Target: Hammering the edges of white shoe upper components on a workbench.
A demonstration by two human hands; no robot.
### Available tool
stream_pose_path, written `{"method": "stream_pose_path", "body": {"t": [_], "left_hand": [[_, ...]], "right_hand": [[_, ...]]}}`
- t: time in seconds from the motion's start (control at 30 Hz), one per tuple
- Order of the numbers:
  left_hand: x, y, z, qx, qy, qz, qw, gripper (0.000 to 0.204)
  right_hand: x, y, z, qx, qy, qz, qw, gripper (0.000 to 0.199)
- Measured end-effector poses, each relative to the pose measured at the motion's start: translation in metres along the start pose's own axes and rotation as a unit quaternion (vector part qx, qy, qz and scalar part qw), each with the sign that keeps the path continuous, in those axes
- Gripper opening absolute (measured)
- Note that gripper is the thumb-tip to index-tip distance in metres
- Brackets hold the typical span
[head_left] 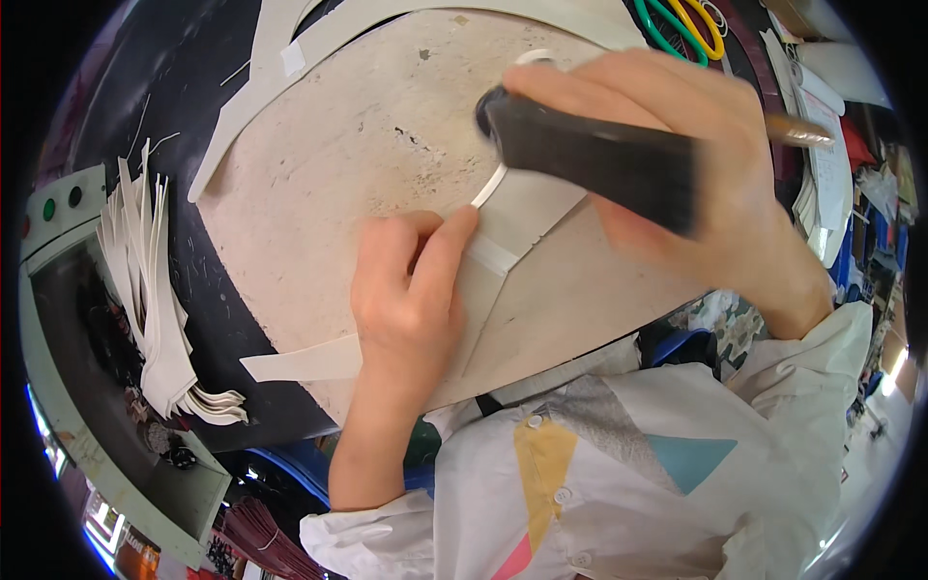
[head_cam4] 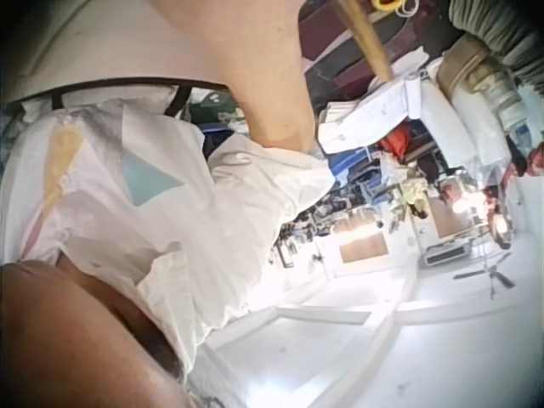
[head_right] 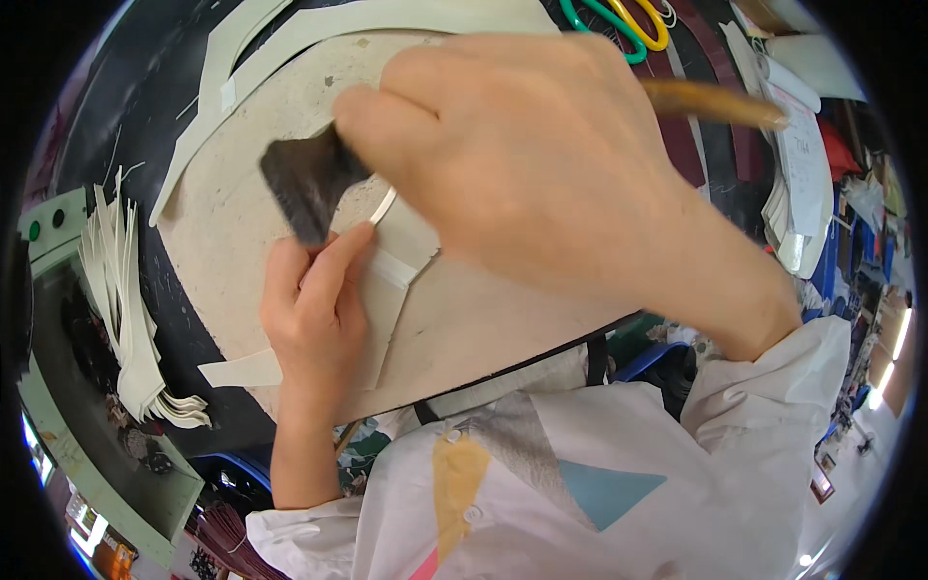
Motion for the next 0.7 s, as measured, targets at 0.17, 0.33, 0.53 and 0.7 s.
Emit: {"method": "stream_pose_path", "body": {"t": [0.17,0.33,0.53,0.7], "left_hand": [[0.005,-0.004,0.000,-0.001,0.001,0.006,1.000,0.036],[0.016,-0.011,-0.008,0.042,-0.022,0.057,0.997,0.036],[0.023,-0.005,0.007,-0.123,0.017,0.004,0.992,0.023],[0.033,-0.014,0.000,-0.119,-0.007,0.056,0.991,0.026]], "right_hand": [[0.002,0.012,-0.008,-0.012,-0.020,-0.001,1.000,0.055],[0.001,0.019,-0.029,-0.025,-0.041,-0.008,0.999,0.057],[-0.003,0.022,-0.033,-0.015,-0.039,-0.026,0.999,0.054],[0.001,0.027,-0.035,-0.018,-0.066,-0.017,0.997,0.053]]}}
Point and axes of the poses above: each hand's wrist, its own x-axis away from the middle knuckle, its own y-axis out of the palm, z = x × y, the point moved 10 cm from there along -x, towards the middle knuckle, and after that the axes turned 8 degrees about -z, right-handed, at the moved point
